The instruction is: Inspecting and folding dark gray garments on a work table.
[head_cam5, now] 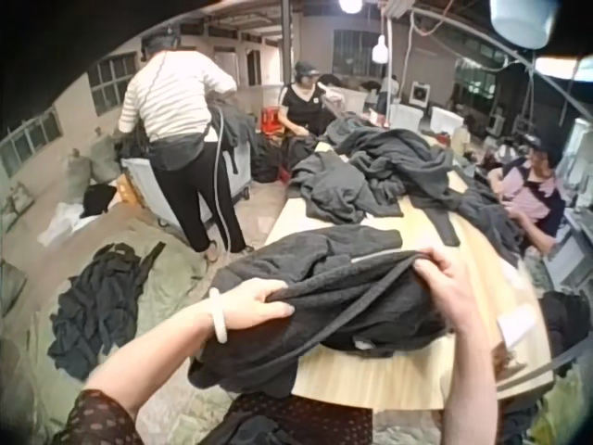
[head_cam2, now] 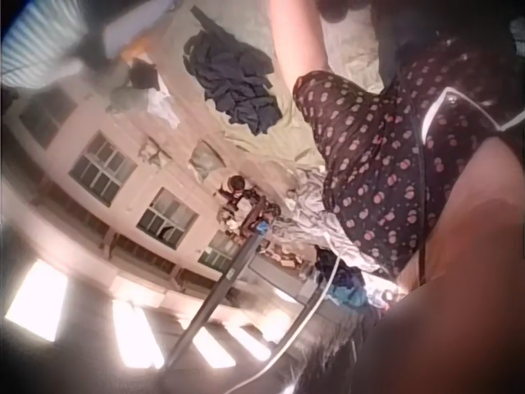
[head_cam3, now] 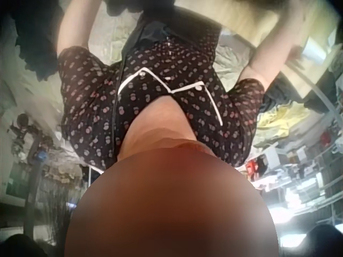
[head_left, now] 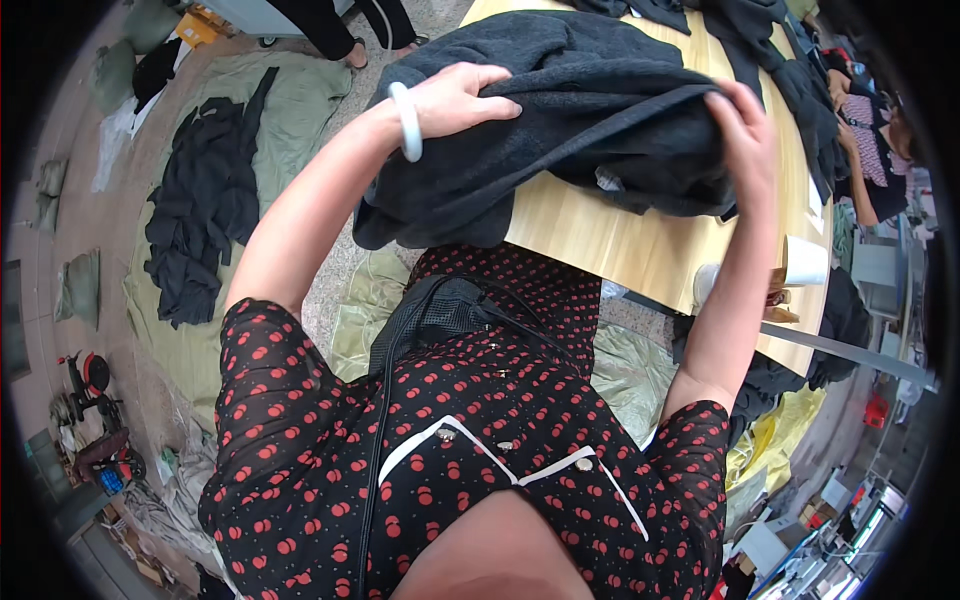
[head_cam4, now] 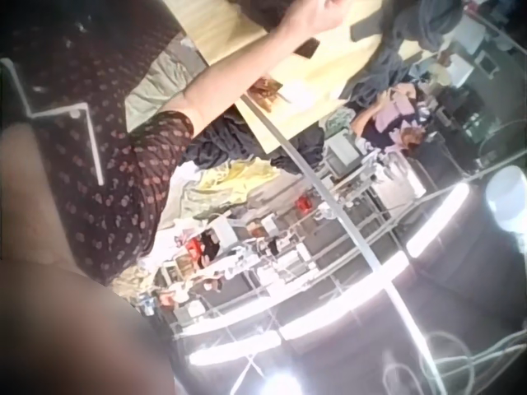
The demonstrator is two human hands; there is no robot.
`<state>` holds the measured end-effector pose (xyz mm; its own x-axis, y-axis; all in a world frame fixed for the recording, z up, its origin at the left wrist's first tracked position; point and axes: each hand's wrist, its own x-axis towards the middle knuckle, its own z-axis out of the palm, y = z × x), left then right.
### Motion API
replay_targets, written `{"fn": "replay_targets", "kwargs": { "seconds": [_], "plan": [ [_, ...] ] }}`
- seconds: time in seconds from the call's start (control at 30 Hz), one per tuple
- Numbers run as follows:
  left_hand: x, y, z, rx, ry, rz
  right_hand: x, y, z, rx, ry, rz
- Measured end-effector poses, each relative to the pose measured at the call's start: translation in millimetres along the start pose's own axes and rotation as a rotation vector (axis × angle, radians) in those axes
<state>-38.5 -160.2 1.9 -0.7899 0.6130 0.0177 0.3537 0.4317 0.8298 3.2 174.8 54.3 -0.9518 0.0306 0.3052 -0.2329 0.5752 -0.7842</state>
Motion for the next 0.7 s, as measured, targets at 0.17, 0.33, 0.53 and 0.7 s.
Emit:
{"fn": "replay_targets", "kwargs": {
  "seconds": [0.17, 0.33, 0.53, 0.7],
  "plan": [
    [14.3, -64.8, 23.5, -0.002, -0.147, -0.304, -15.3, 61.6, 72.9, -0.517, -0.099, -0.168],
    [15.9, -46.9, 22.3, 0.024, -0.173, -0.326, -35.0, 18.6, 86.6, -0.651, 0.059, -0.483],
    [31.3, -43.8, 17.6, 0.112, -0.032, -0.201, -29.5, 3.2, 121.4, -0.417, -0.302, -0.545],
    [36.6, -24.3, -4.2, 0.185, 0.166, -0.128, -34.9, -0.5, 118.8, -0.488, -0.263, -0.579]
  ]
}}
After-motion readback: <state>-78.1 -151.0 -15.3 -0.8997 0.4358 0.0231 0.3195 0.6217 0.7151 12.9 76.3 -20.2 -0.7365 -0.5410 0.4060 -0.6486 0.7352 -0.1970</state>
